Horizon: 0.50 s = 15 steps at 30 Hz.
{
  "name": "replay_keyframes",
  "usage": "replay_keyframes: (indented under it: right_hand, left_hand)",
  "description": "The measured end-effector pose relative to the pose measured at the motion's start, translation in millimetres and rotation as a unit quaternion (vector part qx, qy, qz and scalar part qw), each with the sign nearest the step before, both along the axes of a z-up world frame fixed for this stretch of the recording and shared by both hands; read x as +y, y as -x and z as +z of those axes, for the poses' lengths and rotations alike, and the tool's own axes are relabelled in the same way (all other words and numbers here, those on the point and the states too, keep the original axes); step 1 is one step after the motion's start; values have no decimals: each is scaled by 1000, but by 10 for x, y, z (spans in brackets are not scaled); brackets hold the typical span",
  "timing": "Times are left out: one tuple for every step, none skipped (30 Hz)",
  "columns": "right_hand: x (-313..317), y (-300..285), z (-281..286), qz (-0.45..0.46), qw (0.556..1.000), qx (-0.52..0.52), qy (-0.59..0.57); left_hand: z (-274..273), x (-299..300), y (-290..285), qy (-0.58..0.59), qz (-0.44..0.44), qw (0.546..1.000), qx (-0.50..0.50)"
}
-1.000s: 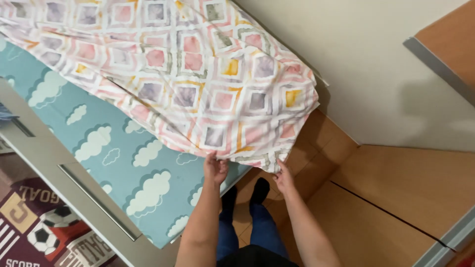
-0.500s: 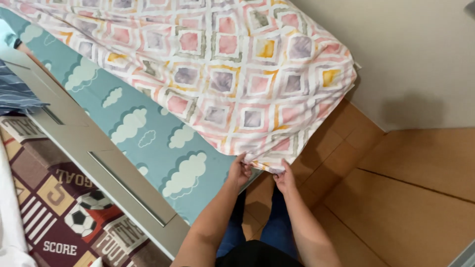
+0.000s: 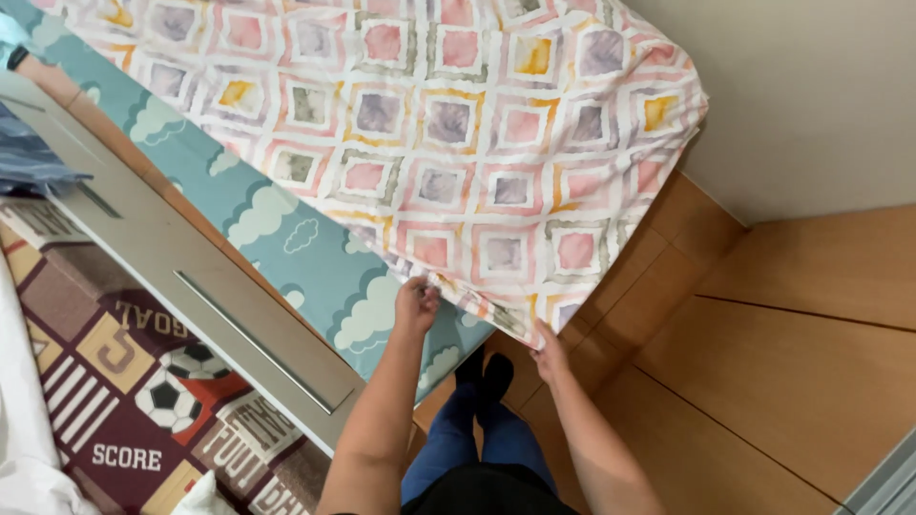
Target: The recorder is putting a fitted bedsheet onto a mattress.
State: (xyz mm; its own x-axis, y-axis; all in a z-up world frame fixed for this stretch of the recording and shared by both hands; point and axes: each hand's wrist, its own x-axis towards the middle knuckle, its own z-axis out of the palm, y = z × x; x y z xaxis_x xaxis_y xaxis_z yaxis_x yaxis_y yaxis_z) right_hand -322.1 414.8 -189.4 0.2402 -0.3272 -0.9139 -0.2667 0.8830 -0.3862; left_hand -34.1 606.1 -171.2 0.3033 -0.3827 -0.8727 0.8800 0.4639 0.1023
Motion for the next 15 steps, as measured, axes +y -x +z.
replay_keyframes:
  right_hand:
    - [-23, 4, 1, 6, 1000, 1, 0]
    - [34, 60, 19, 6, 1000, 14, 14]
    - [81, 119, 38, 6, 999, 27, 29]
    - [133, 153, 89, 4, 999, 28, 28]
    - [188, 187, 149, 5, 999, 34, 35]
    - [184, 180, 203, 9, 998, 38, 46]
    - [166, 199, 223, 10, 998, 37, 48]
    - [174, 224, 237, 14, 998, 42, 53]
    - [181, 245, 248, 17, 997, 47, 58]
    - [219, 300, 314, 19, 997, 51, 55]
    - [256, 353, 380, 10, 997, 56, 61]
    - [269, 341, 412, 3, 996, 56, 68]
    - [320, 402, 275, 6, 996, 55, 67]
    - [370, 407, 133, -3, 997, 49, 63]
    - [426, 409, -6, -11, 997, 44, 60]
  left_hand:
    - [-13, -6, -2, 0, 6, 1000, 1]
    - [-15, 34, 26, -35, 2, 999, -19]
    - [-16, 66, 56, -70, -2, 997, -38]
    - [-31, 140, 76, -71, -3, 997, -37]
    - [-38, 216, 96, -49, 69, 996, 18]
    - [-47, 252, 86, -23, 144, 987, 70]
    - [100, 348, 134, -21, 145, 987, 69]
    - [247, 483, 199, -17, 203, 978, 56]
    - [390, 615, 263, -13, 259, 965, 42]
    - [326, 789, 406, -17, 261, 964, 45]
    - [265, 965, 551, -46, 277, 959, 46]
    - [187, 1122, 639, -73, 295, 952, 43]
    - [185, 1173, 735, -75, 297, 951, 42]
    - [190, 1215, 770, -36, 266, 963, -6]
    - [197, 1263, 804, 3, 233, 971, -55]
